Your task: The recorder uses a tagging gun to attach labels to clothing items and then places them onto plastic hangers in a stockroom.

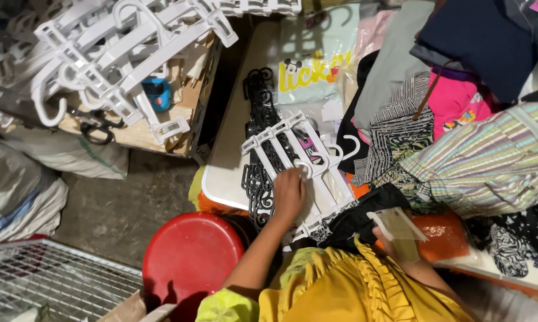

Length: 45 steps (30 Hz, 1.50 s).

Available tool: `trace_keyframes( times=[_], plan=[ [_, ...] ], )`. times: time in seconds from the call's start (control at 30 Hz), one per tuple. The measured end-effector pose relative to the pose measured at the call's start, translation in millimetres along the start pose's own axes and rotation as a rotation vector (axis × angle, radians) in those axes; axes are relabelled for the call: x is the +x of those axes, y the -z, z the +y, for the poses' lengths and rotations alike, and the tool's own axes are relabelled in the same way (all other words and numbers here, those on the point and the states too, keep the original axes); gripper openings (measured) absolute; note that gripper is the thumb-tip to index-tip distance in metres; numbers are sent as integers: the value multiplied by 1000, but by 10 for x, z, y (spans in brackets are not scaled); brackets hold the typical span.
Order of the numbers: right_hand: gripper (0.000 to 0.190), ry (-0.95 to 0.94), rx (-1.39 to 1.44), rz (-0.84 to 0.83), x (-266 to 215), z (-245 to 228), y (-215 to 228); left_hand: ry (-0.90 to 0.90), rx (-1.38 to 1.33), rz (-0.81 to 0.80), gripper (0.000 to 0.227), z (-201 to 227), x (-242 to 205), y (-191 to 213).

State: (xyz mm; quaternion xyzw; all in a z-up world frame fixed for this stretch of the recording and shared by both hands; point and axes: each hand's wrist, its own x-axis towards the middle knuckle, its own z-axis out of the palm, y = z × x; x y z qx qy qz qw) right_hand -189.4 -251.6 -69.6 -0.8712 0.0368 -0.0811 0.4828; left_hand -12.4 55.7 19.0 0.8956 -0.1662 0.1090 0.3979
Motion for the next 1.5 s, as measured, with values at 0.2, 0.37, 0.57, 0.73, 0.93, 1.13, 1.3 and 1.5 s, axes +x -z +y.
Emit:
trace_keyframes(
  times=[0.2, 0.37, 0.57, 0.73, 0.93, 1.13, 1.3, 1.5],
  plan=[
    [30, -56, -201, -1, -55, -41, 94, 69, 204, 0, 34, -286, 521, -301],
    [34, -144, -114, -73, -371, 678, 6, 120, 263, -113, 40, -239, 900, -383],
    [42, -6, -353, -106, -197, 149, 100, 164, 503, -396, 41, -493, 1065, -877],
    [45, 279, -733, -131, 147, -452, 219, 98, 619, -508, 44, -435, 1161, -806],
    [38, 300, -173, 73, 377, -792, 273, 25, 844, -598, 30, -346, 1224, -782],
    [34, 352, -96, 62, 471, -1016, 369, -193, 938, -707, 34, -374, 1165, -741],
    [39, 378, -125, 33, 425, -831, 379, -404, 998, -588, 27, -578, 1041, -917],
    [37, 394, -38, 35, 440, -853, 445, -507, 1068, -337, 26, -439, 987, -905]
  ],
)
